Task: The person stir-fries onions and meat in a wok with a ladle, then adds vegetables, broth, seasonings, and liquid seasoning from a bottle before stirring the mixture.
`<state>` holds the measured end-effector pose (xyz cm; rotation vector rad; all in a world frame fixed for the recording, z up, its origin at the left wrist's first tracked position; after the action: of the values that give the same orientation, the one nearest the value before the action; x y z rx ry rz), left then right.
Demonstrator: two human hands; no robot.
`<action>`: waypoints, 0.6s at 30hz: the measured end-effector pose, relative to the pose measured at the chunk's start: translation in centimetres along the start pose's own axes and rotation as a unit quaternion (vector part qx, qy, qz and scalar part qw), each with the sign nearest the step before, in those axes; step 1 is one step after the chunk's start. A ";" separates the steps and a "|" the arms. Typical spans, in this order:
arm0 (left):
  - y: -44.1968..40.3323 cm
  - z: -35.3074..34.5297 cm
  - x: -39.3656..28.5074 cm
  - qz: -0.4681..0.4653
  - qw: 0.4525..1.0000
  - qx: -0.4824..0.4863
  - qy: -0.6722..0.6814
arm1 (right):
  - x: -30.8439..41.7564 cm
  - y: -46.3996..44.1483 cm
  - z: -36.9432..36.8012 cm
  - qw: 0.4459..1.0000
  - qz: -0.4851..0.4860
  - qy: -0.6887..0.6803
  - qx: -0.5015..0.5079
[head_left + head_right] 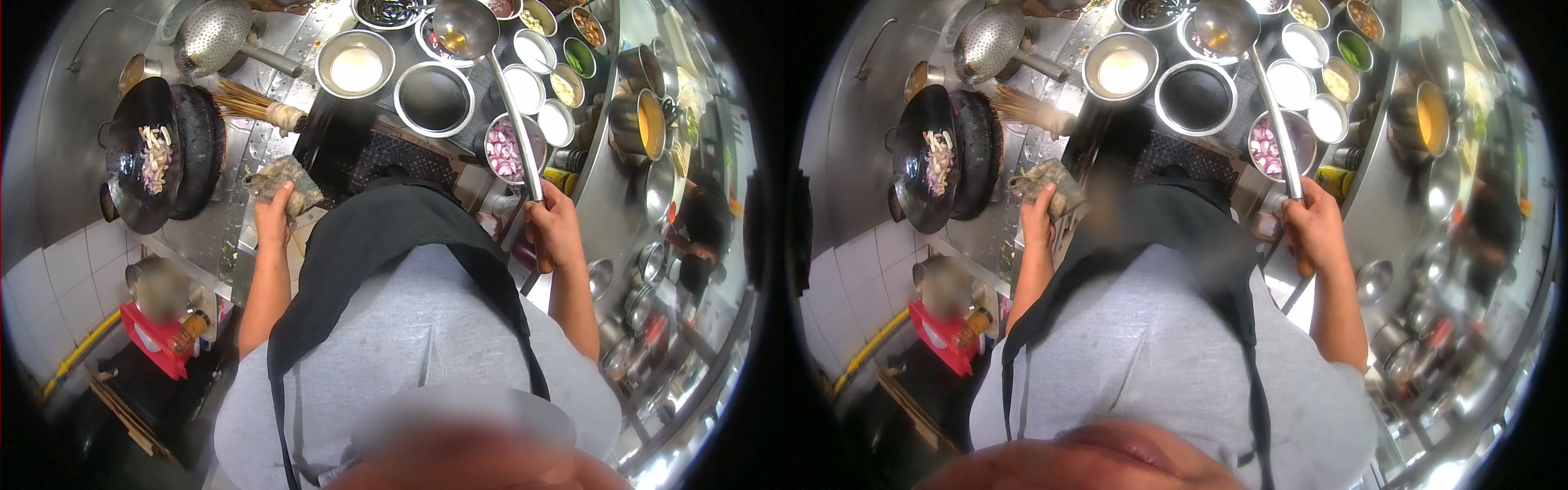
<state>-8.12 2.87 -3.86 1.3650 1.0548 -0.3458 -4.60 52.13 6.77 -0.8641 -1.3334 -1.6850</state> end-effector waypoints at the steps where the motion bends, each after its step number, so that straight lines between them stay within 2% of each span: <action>1: 0.1 0.2 -0.1 0.007 1.000 0.005 0.007 | 0.2 0.1 -0.2 1.000 -0.002 0.007 0.000; 5: -0.4 2.9 -0.4 -0.007 1.000 -0.007 0.010 | 0.1 0.0 -1.3 1.000 0.006 -0.016 0.000; 8: -0.6 5.4 0.1 0.014 1.000 -0.018 0.012 | 0.4 0.7 -2.1 0.996 -0.011 -0.093 -0.012; 11: -0.8 8.4 -0.3 -0.016 0.999 -0.040 0.027 | 2.1 1.9 -2.6 0.984 -0.021 -0.171 -0.034; 15: -0.9 12.9 0.1 0.031 0.994 -0.059 0.090 | 5.2 3.7 -3.4 0.982 0.011 -0.189 -0.028; 17: 0.3 15.0 -0.7 0.050 0.984 -0.078 0.152 | 6.1 4.4 -3.5 0.992 0.005 -0.112 -0.054; 18: 0.4 17.3 -0.5 0.043 0.983 -0.125 0.128 | 6.2 4.3 -4.0 0.993 0.020 -0.113 -0.023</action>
<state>-1.05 -12.82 -5.62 1.2438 1.2009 0.0293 -3.60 46.63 13.19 -1.1289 -1.4207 -1.6280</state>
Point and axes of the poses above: each hand's wrist, its own y-axis away from the middle knuckle, its own z-axis out of the back of the hand, x = y × z, the point moved 10 cm from there along -y, towards the middle knuckle, and after that the axes turned 14 degrees about z, right-handed, at the moved point
